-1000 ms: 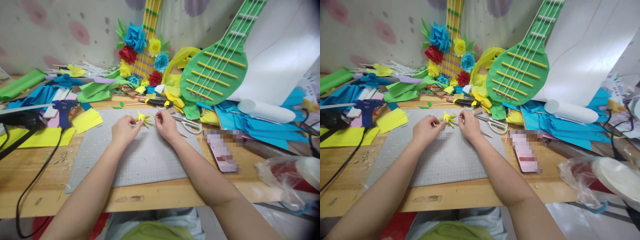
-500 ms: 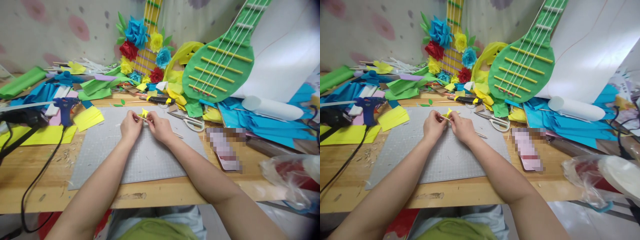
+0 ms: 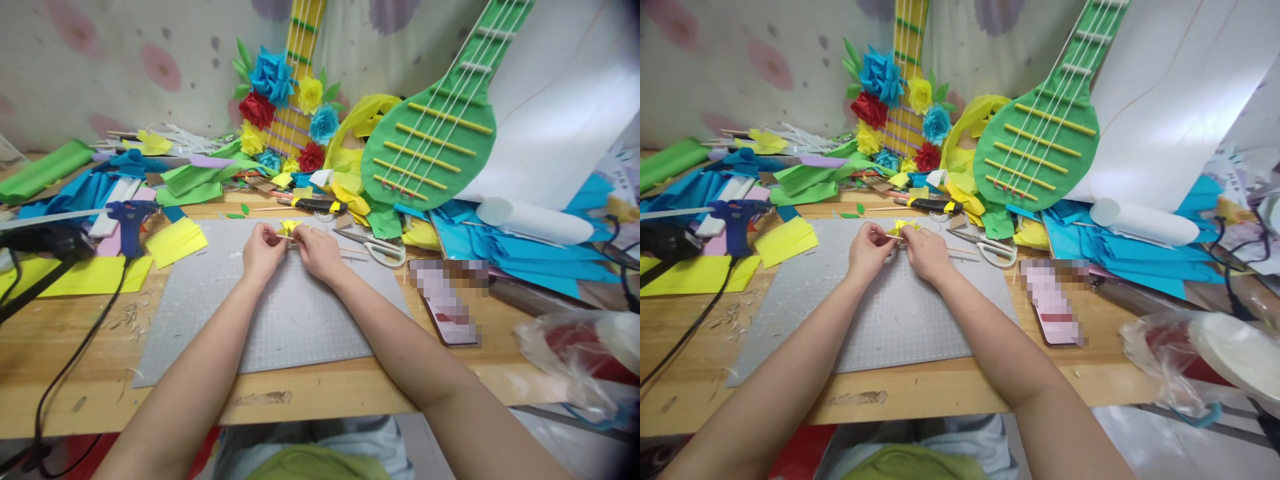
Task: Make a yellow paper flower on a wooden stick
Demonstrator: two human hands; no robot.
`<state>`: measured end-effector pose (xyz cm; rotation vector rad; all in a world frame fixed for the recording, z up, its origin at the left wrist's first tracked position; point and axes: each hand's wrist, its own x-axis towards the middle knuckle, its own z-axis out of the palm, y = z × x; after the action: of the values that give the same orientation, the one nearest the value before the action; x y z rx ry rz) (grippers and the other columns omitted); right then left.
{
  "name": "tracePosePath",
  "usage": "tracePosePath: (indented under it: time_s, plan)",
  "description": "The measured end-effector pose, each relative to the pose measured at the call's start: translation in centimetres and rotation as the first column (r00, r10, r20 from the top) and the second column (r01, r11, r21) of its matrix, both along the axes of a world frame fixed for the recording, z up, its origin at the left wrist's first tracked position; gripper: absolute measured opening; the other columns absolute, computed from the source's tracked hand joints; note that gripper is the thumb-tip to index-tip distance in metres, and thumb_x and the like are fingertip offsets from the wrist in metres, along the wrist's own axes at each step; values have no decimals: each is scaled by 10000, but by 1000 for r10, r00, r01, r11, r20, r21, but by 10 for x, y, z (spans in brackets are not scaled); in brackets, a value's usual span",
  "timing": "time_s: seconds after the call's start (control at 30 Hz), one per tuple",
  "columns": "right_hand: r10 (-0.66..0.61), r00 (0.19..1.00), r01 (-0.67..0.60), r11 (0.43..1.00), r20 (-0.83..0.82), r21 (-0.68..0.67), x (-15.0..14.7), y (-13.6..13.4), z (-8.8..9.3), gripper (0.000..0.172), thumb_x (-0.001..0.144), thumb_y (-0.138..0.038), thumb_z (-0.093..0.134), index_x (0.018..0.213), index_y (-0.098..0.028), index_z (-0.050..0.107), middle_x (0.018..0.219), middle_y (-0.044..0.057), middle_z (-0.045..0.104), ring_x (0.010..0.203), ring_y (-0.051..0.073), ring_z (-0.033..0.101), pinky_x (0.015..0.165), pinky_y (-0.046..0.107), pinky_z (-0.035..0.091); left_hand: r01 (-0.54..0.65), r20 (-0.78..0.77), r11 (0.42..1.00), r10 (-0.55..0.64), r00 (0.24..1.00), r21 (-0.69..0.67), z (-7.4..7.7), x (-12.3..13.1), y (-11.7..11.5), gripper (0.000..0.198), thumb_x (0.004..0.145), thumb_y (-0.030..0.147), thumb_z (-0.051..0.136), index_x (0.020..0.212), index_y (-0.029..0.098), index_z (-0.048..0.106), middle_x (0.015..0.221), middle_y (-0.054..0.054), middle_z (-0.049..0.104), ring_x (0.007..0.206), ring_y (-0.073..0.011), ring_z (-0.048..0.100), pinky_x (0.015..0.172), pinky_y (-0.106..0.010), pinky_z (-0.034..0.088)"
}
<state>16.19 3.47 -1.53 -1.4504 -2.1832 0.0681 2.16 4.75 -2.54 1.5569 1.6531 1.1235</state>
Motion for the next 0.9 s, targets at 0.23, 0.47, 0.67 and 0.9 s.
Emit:
tracePosePath:
  time_s: [0.23,0.47,0.67,0.9]
  plan:
    - [16,999,-17,999,31,35,0,3,-2,163,826,-159,413,875,-204,561,826,42,634,794,199,512,667,301,321,161,-67,978,-153,986,134,-1,-3,3,208,649,95,484,785,202,601,856,4,626,748,-107,561,700,-230,443]
    - [22,999,-24,999,48,36,2,4,0,108,825,-254,466,865,-201,551,829,53,625,806,208,494,679,306,312,233,-135,958,-212,968,168,-1,-4,4,304,653,71,480,894,201,610,924,-13,617,786,-115,560,745,-243,455]
    - [12,998,-14,999,58,47,2,4,0,90,817,-268,479,832,-206,542,794,39,618,768,194,501,650,295,298,269,-214,956,-240,947,114,0,-4,4,283,684,119,497,917,212,626,925,-26,609,787,-127,563,725,-246,456]
    - [13,997,-15,999,73,34,1,2,1,80,782,-220,486,812,-205,558,774,39,620,769,193,501,651,299,291,314,-486,944,-231,843,96,4,-1,2,230,697,142,489,880,207,613,830,-44,569,837,-183,533,722,-293,432]
